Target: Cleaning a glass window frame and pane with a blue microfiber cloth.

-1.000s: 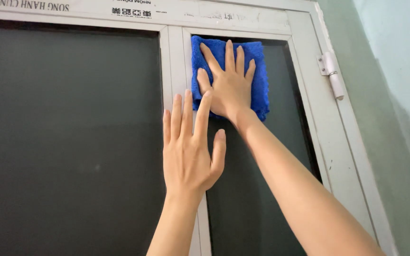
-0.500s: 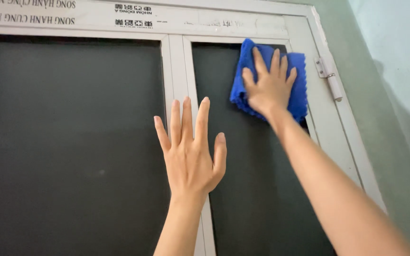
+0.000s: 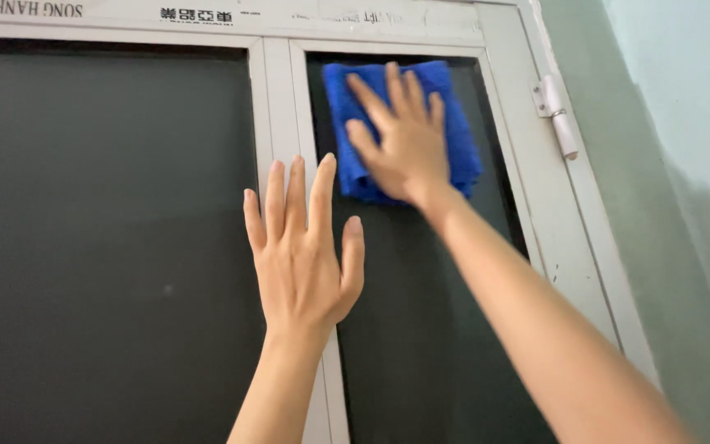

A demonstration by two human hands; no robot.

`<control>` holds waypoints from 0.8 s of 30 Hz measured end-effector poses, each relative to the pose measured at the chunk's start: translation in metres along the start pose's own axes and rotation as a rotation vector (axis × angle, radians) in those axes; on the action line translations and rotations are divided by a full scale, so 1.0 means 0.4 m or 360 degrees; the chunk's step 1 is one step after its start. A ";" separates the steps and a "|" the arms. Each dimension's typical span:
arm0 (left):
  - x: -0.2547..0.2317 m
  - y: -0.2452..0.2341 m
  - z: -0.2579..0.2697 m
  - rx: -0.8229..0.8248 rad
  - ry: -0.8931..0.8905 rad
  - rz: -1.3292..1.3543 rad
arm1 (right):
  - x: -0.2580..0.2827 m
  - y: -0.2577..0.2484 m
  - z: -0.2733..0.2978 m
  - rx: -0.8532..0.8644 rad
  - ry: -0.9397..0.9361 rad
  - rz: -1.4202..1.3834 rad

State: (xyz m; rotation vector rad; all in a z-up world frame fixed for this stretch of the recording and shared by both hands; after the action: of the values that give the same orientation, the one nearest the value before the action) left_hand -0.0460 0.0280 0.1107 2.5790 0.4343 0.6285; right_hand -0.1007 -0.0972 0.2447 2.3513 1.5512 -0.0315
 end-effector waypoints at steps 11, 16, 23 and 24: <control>0.004 0.004 0.000 0.0036 -0.0048 -0.0006 | -0.120 -0.020 0.062 -0.0035 0.0560 0.0233; 0.006 0.002 0.000 0.0012 -0.0053 0.0002 | 0.037 0.009 0.058 -0.0181 0.0229 0.0260; 0.002 -0.001 -0.001 0.0016 -0.0019 -0.0015 | 0.042 -0.008 0.057 -0.0049 0.0000 0.0016; 0.007 0.000 0.001 0.0013 -0.0044 -0.0002 | 0.019 -0.012 0.052 -0.0070 0.0020 0.0062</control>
State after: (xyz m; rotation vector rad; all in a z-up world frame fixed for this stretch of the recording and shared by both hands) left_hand -0.0433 0.0291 0.1113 2.5920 0.4301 0.5912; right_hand -0.0985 -0.0944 0.2222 2.3512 1.4962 0.0261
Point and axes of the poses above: each hand's wrist, its own z-axis away from the middle knuckle, its own y-axis out of the palm, x = y × z, the point moved 9 cm from there along -z, towards the middle knuckle, and after that the axes turned 4 degrees about -x, right-handed, at the moved point
